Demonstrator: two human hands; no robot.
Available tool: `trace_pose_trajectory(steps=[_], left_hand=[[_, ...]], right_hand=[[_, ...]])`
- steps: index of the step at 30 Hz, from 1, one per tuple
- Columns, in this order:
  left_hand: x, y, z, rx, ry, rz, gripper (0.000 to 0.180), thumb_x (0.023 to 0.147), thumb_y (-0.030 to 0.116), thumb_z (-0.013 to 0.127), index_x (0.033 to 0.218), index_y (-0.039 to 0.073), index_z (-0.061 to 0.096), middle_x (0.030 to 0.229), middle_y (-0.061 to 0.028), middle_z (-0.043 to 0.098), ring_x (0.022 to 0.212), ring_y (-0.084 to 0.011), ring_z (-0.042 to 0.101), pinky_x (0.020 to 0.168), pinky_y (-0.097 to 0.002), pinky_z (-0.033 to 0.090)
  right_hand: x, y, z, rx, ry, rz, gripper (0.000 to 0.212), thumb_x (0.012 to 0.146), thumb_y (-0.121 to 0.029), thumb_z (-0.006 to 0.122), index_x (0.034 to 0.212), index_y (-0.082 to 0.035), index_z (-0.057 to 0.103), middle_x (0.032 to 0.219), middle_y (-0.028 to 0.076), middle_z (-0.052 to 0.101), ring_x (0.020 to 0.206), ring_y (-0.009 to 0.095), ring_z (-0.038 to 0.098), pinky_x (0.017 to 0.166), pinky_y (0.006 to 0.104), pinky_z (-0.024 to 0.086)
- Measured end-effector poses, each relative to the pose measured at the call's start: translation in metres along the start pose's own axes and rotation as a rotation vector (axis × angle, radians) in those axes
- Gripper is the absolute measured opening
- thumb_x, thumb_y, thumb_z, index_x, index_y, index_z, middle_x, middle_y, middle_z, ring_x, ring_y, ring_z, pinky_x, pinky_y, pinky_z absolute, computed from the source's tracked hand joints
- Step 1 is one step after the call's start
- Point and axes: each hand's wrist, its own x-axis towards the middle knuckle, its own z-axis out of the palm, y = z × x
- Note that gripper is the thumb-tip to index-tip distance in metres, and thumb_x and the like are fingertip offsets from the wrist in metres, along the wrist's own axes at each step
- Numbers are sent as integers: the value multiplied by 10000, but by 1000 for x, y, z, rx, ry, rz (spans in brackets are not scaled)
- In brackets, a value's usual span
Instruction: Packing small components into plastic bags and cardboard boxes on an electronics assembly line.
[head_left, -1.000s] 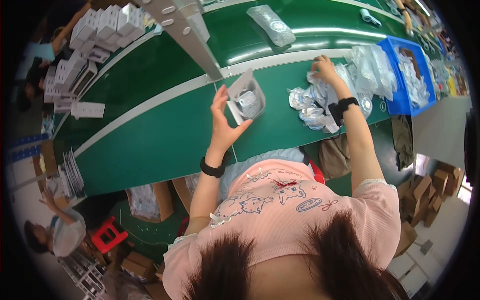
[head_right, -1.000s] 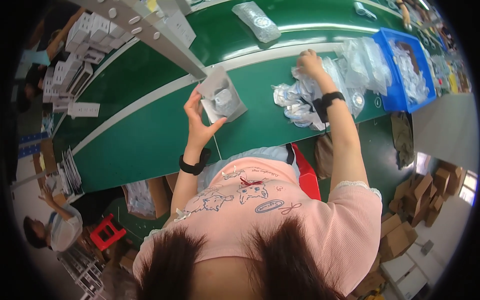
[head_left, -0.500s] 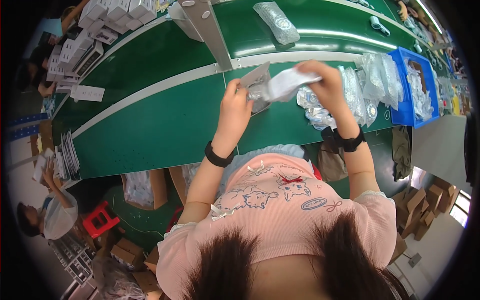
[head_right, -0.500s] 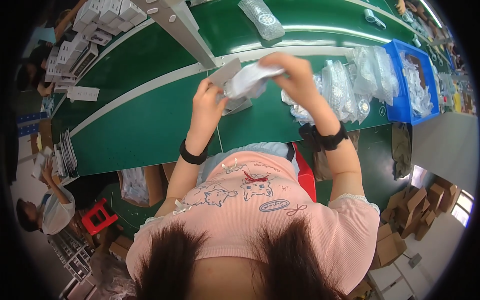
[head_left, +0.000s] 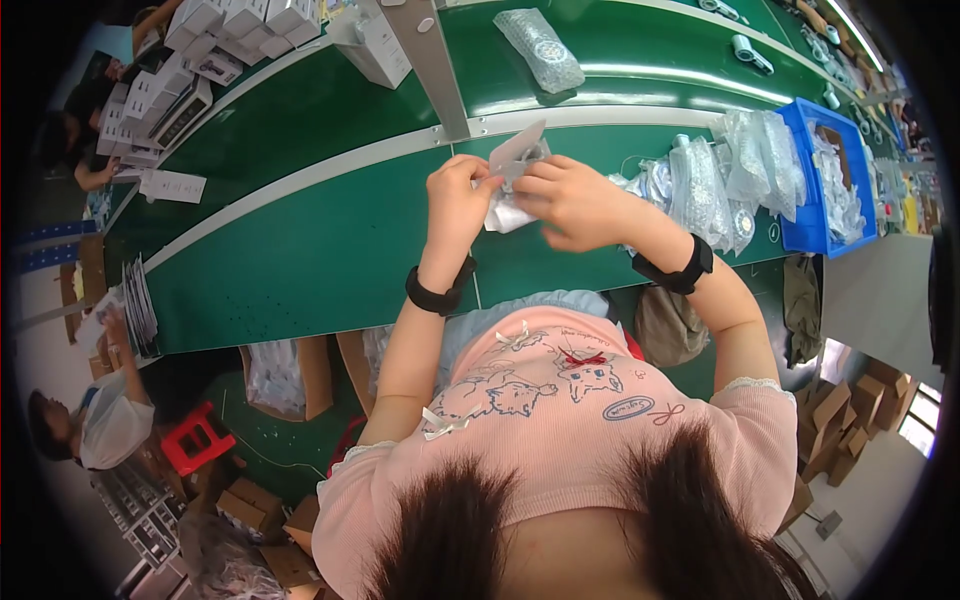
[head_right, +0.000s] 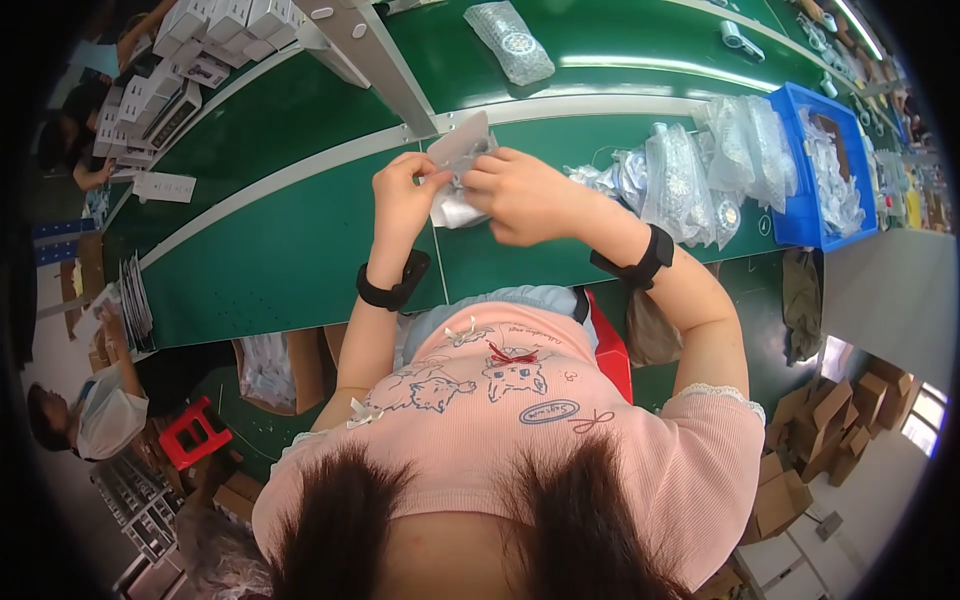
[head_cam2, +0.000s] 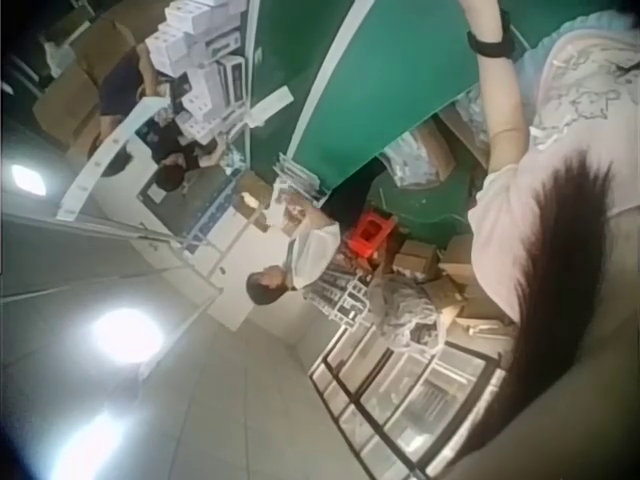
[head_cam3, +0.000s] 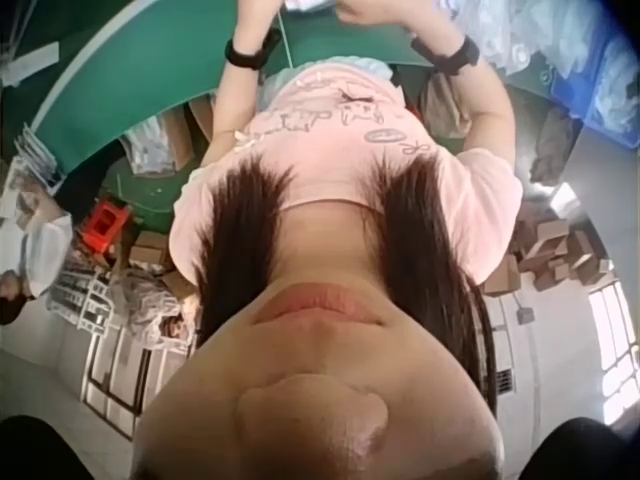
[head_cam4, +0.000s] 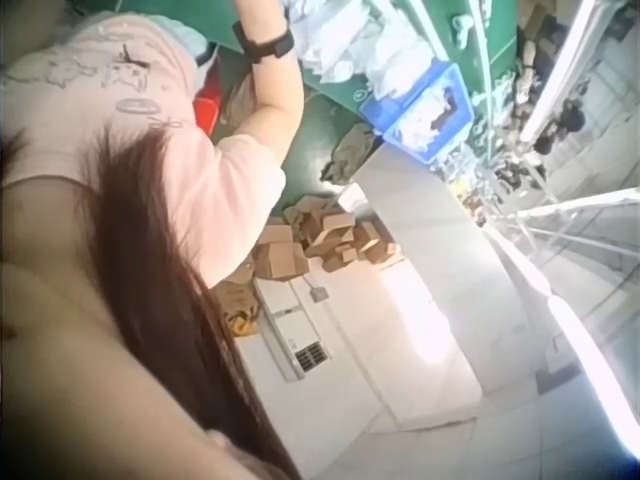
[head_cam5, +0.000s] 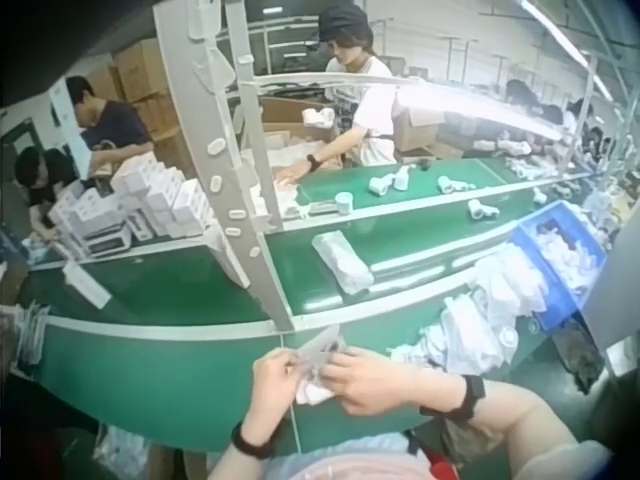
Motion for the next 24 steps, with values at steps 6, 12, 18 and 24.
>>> trace_pose_trajectory(steps=[6, 12, 18, 24], left_hand=[[2, 0, 1, -26, 50, -54, 133, 598, 17, 680, 664, -38, 578, 720, -124, 599, 646, -267, 588, 592, -302, 455], [-1, -4, 9, -71, 114, -24, 140, 620, 34, 688, 656, -21, 565, 747, -96, 601, 619, -191, 571, 561, -266, 432], [-5, -20, 10, -176, 157, -23, 145, 645, 39, 681, 677, -17, 550, 782, -100, 608, 693, -209, 586, 596, -277, 442], [-6, -9, 24, -253, 120, 77, 109, 714, 22, 619, 795, 7, 547, 848, -83, 605, 780, -189, 596, 658, -280, 458]], right_hand=[[-4, -7, 22, -116, 167, 37, 373, 601, -210, 669, 917, -34, 577, 922, 58, 513, 873, 229, 507, 846, 385, 375], [-7, -19, 34, -52, -245, 204, 414, 636, -178, 672, 1003, -43, 540, 941, 61, 521, 942, 245, 494, 934, 412, 319], [-18, 1, 19, -55, 355, 83, 700, 542, -181, 749, 1167, -85, 449, 1160, 98, 469, 1097, 277, 441, 1004, 427, 238], [-25, 18, 91, 932, 560, 663, 1130, 458, -237, 812, 1345, -79, 129, 1287, 115, 317, 1157, 259, 371, 989, 408, 275]])
